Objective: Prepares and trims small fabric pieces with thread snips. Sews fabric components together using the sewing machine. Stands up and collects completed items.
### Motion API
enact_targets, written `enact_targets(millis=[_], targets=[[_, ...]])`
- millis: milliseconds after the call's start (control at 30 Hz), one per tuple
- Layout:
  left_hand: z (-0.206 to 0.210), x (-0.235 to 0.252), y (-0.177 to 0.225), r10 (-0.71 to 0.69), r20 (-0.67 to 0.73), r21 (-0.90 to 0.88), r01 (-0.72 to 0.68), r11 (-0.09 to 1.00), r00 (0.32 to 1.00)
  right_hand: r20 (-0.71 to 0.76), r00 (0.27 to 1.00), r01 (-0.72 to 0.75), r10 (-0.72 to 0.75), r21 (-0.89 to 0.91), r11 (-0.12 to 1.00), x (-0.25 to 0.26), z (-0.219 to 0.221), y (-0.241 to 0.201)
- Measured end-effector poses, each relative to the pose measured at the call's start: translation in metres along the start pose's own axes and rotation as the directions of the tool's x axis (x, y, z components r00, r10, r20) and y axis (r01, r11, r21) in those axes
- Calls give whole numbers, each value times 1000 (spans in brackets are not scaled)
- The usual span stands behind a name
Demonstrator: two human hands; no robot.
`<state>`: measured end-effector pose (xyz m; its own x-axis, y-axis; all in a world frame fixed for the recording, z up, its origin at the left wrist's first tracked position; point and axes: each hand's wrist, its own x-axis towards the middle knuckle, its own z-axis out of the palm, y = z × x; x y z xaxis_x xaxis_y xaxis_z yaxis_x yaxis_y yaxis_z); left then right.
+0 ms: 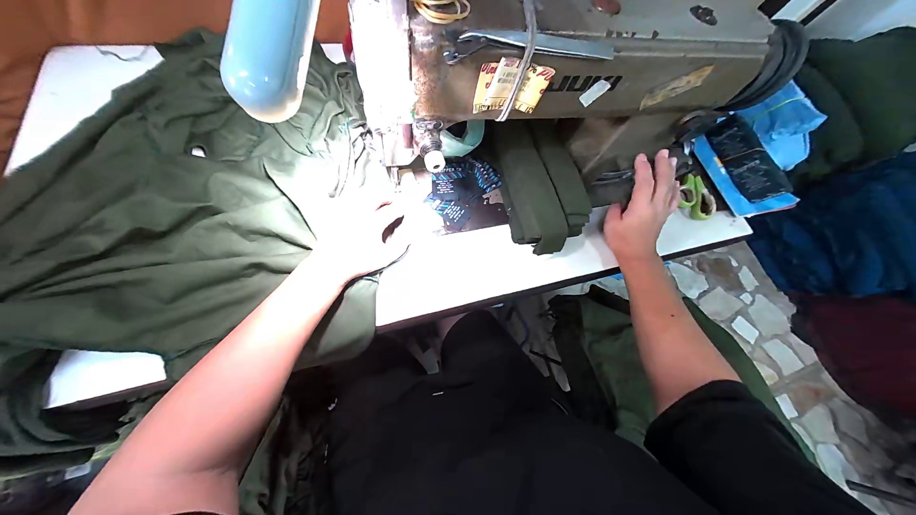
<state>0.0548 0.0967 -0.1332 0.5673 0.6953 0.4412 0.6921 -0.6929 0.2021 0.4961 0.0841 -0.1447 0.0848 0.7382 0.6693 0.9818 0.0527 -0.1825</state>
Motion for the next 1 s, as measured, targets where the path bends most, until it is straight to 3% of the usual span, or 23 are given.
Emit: enact_targets(millis=[400,600,667,800,1000], targets=[[3,20,-20,-27,-9,51,28,998,1000,2,1000,-17,17,24,1000,1,1,0],[-2,24,-20,-110,34,39,108,993,993,-4,999,-34,34,28,999,0,0,1],[-1,24,-21,-140,56,56,137,989,989,49,997,-60,60,15,998,1,-3,-2],[-1,25,-17,-127,39,39,126,991,991,334,929,-155,161,-44,987,10,-14,-9],[2,21,-12,-158,16,45,157,987,987,166,972,-179,165,71,981,41,-49,-10]])
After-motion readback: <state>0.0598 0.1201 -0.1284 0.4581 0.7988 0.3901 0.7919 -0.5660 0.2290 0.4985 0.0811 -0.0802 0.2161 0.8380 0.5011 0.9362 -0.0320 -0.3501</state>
